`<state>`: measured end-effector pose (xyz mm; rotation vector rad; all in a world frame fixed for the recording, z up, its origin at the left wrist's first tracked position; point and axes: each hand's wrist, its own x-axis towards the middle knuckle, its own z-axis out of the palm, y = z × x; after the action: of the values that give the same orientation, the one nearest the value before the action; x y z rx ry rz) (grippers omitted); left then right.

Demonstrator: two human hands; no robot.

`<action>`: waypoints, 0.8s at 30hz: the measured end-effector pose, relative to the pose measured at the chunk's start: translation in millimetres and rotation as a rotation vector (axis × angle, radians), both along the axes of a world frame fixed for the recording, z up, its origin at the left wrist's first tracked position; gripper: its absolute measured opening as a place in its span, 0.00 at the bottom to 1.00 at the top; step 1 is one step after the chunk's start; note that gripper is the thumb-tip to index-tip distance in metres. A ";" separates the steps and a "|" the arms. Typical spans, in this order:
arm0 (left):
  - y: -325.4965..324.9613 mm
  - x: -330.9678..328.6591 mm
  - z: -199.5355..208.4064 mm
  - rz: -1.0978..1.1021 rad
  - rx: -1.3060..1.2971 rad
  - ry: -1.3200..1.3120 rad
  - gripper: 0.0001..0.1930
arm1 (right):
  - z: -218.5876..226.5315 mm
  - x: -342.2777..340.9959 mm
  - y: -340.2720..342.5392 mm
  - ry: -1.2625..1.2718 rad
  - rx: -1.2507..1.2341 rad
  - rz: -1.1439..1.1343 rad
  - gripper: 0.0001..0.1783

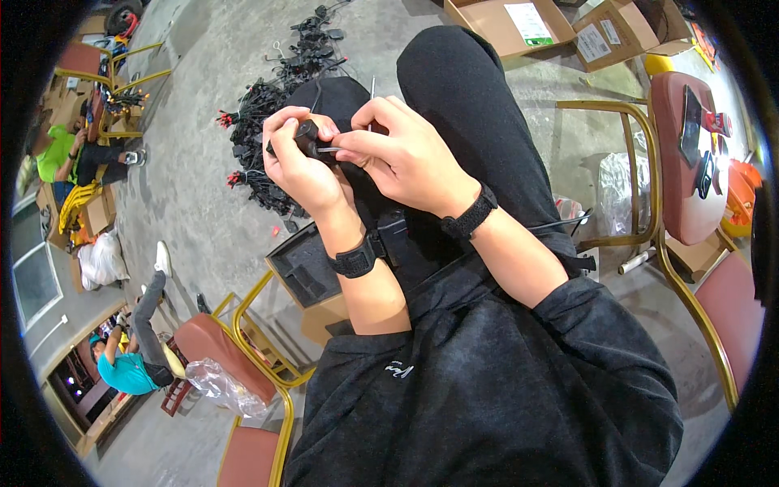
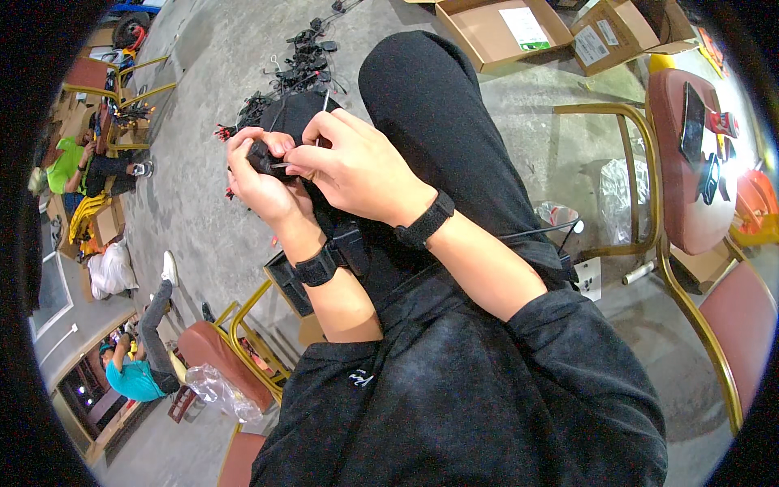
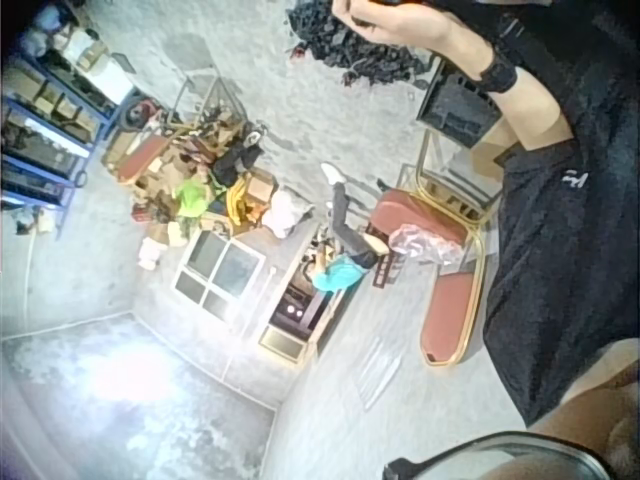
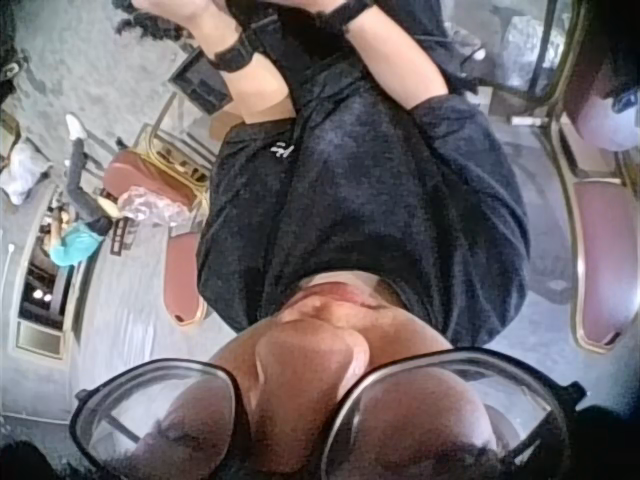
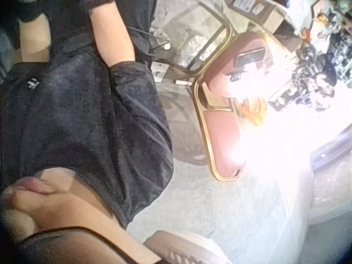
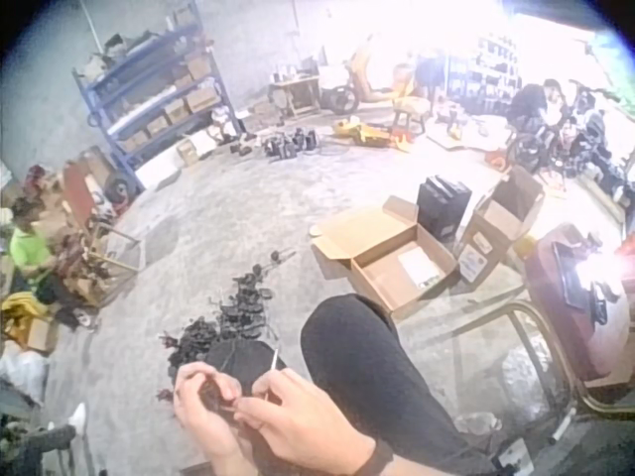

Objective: The person uses a small screwdriver to work on a small black electronic component, turning and tightening parts while seated. The person handles wires and the small component, eventually placing it down next to other components.

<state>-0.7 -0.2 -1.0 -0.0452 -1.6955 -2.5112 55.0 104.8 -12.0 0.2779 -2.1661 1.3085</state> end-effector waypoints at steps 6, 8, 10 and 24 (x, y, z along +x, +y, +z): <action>3.5 0.9 4.0 0.005 0.062 0.010 0.06 | -0.2 0.5 1.2 0.006 0.082 -0.027 0.04; 4.5 1.5 4.5 0.015 0.065 0.006 0.06 | -1.6 0.2 0.6 0.016 0.054 -0.031 0.04; 1.3 1.0 2.4 0.000 0.008 0.017 0.07 | -0.9 -0.1 0.0 0.026 0.047 -0.028 0.04; 3.0 -0.1 3.0 0.020 0.052 0.025 0.06 | -2.9 0.4 0.0 0.004 0.035 -0.003 0.04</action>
<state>-0.8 2.8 2.0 -0.0546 -1.6130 -2.5281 55.4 104.8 -14.9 0.2904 -2.1871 1.2683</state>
